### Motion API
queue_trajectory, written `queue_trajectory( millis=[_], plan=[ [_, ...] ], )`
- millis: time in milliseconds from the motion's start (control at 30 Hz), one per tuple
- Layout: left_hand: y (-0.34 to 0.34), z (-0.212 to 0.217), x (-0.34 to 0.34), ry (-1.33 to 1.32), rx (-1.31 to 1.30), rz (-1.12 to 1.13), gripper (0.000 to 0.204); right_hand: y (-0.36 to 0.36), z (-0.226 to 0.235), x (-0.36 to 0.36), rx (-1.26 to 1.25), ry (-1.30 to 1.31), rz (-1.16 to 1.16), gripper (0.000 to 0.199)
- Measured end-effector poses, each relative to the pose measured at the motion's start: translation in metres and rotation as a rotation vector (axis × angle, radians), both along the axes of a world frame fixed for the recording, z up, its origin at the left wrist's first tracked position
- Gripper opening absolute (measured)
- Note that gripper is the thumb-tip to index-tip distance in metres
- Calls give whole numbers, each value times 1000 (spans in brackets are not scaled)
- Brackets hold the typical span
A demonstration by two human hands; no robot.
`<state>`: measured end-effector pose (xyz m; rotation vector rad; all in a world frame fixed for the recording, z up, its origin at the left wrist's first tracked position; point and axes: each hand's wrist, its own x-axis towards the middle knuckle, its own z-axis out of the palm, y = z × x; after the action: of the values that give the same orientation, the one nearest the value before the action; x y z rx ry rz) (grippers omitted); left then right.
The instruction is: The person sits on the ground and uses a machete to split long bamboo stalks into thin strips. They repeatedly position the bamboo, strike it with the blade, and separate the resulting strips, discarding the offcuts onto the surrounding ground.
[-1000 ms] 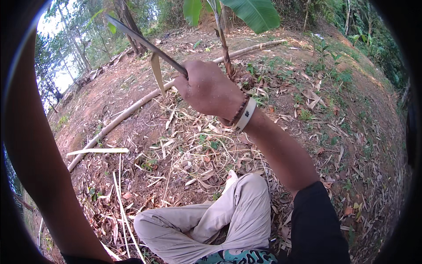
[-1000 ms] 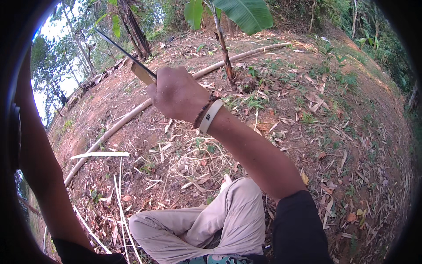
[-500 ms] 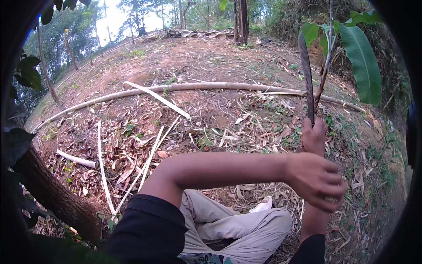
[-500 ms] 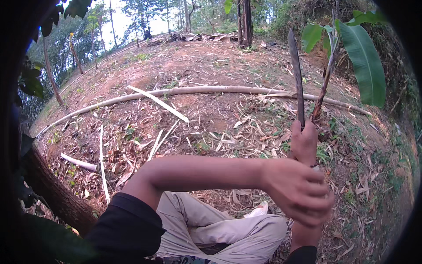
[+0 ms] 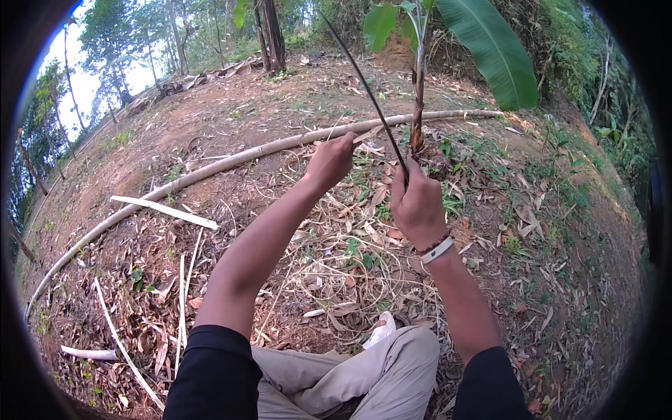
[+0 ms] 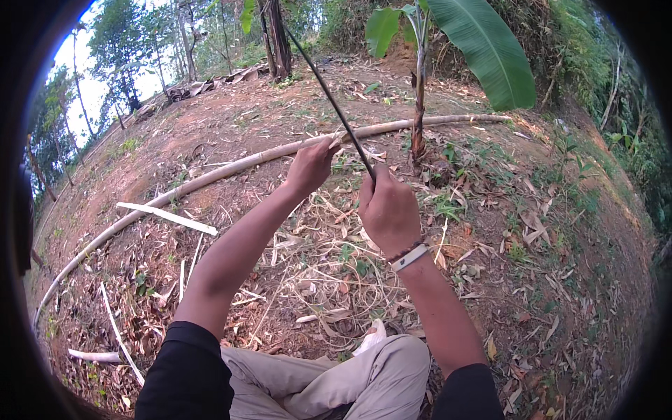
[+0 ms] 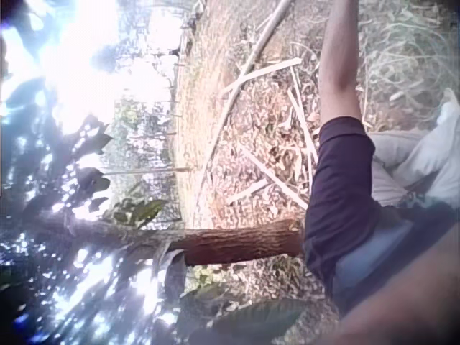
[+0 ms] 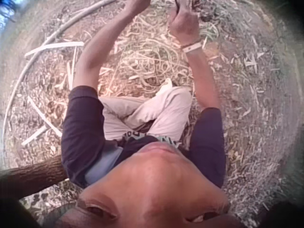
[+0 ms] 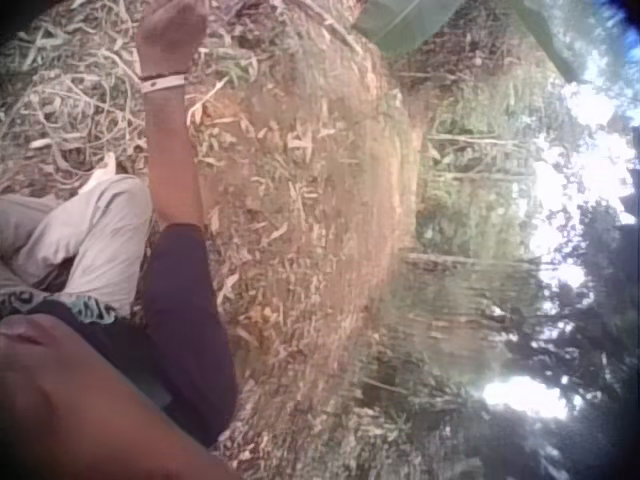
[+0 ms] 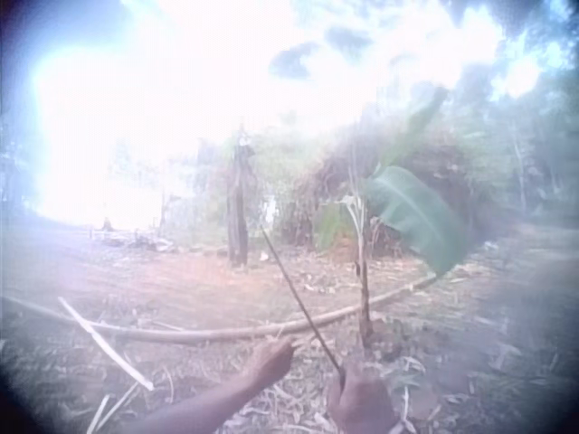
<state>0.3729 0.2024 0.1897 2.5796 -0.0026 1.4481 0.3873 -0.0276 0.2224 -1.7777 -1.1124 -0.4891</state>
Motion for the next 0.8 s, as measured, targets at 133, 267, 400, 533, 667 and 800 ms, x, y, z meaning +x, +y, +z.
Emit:
queue_trajectory(
  millis=[133,267,400,533,667,800],
  plan=[
    [2,-5,11,-7,-20,29,12,-13,24,3,-44,524,351,20],
    [-8,-4,26,43,21,38,16,-11,5,20,28,-59,24,23],
    [-9,-13,27,86,80,56,25,-33,18,28,-132,409,230,23],
    [12,-34,32,93,116,89,18,-14,-15,34,19,-19,104,20],
    [4,-41,50,170,29,75,19,-39,-7,33,-40,62,15,23],
    [-4,-42,46,89,23,0,21,-56,11,24,-136,230,37,28]
  ],
)
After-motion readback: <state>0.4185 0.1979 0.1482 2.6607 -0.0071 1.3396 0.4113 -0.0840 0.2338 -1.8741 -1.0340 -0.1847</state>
